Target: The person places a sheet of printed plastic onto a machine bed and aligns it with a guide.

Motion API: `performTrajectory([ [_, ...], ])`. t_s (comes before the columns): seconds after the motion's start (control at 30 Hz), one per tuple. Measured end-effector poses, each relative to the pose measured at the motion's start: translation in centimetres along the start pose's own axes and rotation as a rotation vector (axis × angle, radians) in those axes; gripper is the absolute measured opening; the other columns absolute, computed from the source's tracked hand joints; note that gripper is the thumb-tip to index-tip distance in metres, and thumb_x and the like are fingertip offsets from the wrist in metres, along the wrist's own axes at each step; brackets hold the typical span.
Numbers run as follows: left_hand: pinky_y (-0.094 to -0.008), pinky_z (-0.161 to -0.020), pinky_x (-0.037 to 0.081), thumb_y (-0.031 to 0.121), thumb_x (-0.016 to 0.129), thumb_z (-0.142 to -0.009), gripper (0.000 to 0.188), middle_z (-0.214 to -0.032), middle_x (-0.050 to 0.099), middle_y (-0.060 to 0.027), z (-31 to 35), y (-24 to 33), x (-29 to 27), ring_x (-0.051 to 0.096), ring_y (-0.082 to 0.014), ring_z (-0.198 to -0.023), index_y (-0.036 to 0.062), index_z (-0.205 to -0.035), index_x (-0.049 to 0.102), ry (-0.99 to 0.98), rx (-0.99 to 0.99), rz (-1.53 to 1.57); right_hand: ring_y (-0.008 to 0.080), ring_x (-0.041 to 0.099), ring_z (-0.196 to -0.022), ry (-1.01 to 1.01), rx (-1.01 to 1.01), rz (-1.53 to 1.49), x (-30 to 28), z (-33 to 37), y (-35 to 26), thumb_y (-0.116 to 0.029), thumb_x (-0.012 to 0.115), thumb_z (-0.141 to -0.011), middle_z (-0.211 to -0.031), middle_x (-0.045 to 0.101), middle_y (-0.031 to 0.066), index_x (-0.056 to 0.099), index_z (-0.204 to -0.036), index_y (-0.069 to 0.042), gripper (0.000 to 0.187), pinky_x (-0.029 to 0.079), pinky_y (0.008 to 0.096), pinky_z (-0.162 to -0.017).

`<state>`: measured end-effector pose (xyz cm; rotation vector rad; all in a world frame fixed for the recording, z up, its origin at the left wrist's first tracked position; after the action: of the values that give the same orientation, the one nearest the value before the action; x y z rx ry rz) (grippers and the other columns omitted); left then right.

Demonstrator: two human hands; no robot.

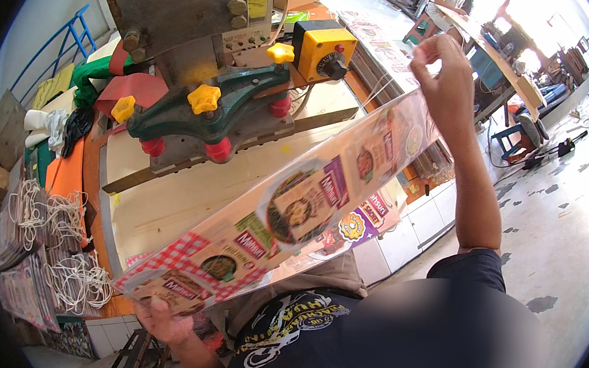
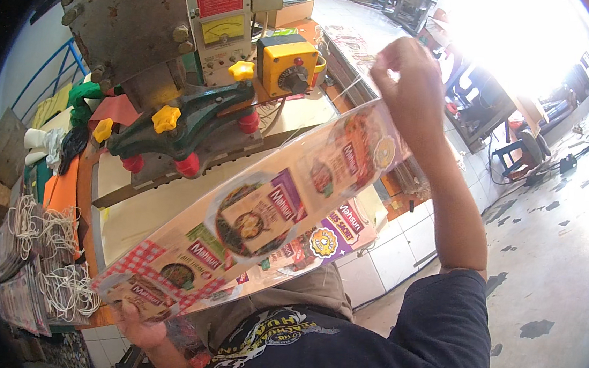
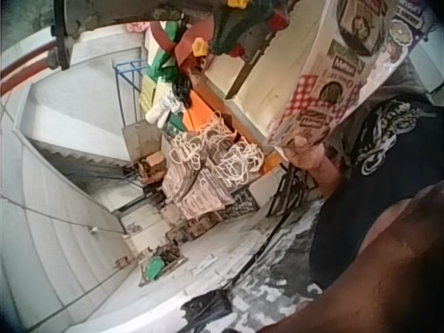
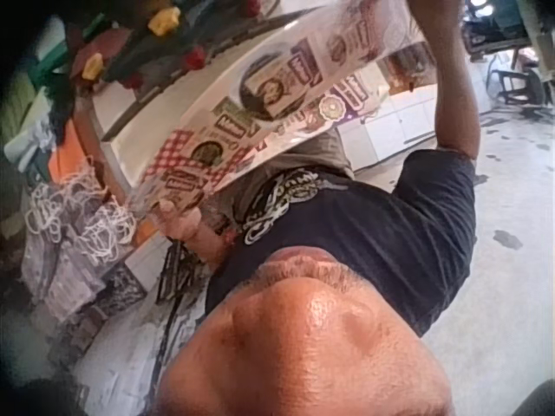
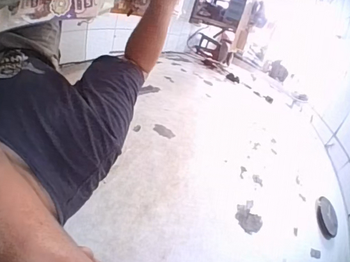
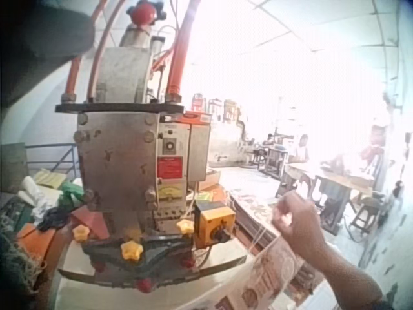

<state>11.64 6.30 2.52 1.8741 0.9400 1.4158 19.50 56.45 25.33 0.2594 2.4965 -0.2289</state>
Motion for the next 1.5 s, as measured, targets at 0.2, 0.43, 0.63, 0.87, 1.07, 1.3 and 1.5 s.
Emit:
performTrajectory([
  [0.2,-0.0480,-0.093,0.057,0.017,0.066,-0.095,0.060,-0.128,0.060,-0.0198,-1.4,3.8,-8.6,0.065,-0.0316,-0.111,-0.0018,-0.145,0.039,-0.013,0.056,0.053,0.0268,0.068,-0.080,0.018,0.106,0.359,-2.0,-1.0,12.9,-0.019,0.064,-0.095,-0.087,0.069,0.0160,0.065,-0.094,0.002,0.021,0.052,0.0398,-0.075],
  [0.43,-0.0505,-0.106,0.047,0.027,0.061,-0.097,0.059,-0.136,0.055,-0.0166,-4.1,9.3,-15.9,0.056,-0.0312,-0.124,0.0006,-0.146,0.042,0.256,0.086,-0.079,0.0374,0.067,-0.085,0.037,0.232,0.780,-7.3,2.0,30.1,-0.021,0.061,-0.096,-0.091,0.068,0.0198,0.064,-0.096,0.001,0.023,0.052,0.0473,-0.078],
  [0.63,-0.0449,-0.092,0.046,0.027,0.058,-0.098,0.056,-0.121,0.055,-0.0167,-5.3,11.3,-21.4,0.053,-0.0274,-0.107,-0.0022,-0.143,0.042,0.214,0.117,-0.109,0.0375,0.071,-0.091,0.183,0.676,0.768,-13.1,8.3,40.3,-0.018,0.059,-0.097,-0.098,0.072,0.0221,0.061,-0.091,0.001,0.021,0.057,0.0469,-0.080],
  [0.87,-0.0301,-0.051,0.045,0.017,0.049,-0.096,0.038,-0.073,0.055,-0.0176,-7.1,12.3,-22.8,0.046,-0.0218,-0.050,-0.0130,-0.118,0.055,0.325,0.301,-0.100,0.0194,0.072,-0.094,0.268,1.032,-1.151,-7.6,8.4,31.4,-0.002,0.056,-0.098,-0.094,0.069,0.0105,0.055,-0.089,0.004,0.010,0.062,0.0276,-0.083],
  [1.07,-0.0345,-0.061,0.054,0.016,0.057,-0.091,0.041,-0.094,0.068,-0.0256,-6.8,12.4,-18.5,0.063,-0.0272,-0.068,-0.0147,-0.117,0.061,0.568,0.437,-0.121,0.0048,0.040,-0.058,-0.048,1.017,-1.578,-4.2,5.8,18.3,-0.010,0.058,-0.100,-0.075,0.047,-0.0025,0.060,-0.102,0.000,0.010,0.046,0.0172,-0.056],
  [1.3,-0.0444,-0.086,0.059,0.021,0.064,-0.089,0.046,-0.113,0.069,-0.0303,-7.8,11.8,-27.8,0.069,-0.0357,-0.097,-0.0153,-0.117,0.066,0.338,0.407,-0.169,0.0092,0.052,-0.067,-0.770,0.363,-1.024,-1.9,5.1,3.6,-0.037,0.058,-0.103,-0.076,0.055,0.0002,0.070,-0.101,-0.002,0.037,0.045,0.0229,-0.060],
  [1.5,-0.0452,-0.095,0.054,0.025,0.062,-0.092,0.047,-0.120,0.065,-0.0231,-6.9,11.6,-26.9,0.065,-0.0305,-0.109,-0.0102,-0.123,0.059,0.449,0.388,-0.308,0.0139,0.060,-0.084,-1.125,0.081,-0.784,-0.2,5.9,-1.5,-0.036,0.064,-0.100,-0.083,0.060,0.0042,0.070,-0.096,0.002,0.038,0.048,0.0293,-0.075],
])
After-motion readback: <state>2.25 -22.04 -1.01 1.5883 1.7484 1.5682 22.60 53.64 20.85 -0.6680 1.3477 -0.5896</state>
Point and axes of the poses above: each hand's wrist, its own z-axis away from the middle knuckle, its own x-axis out of the palm, y = z × x, the point moved 6 cm from there along -z, towards the middle knuckle
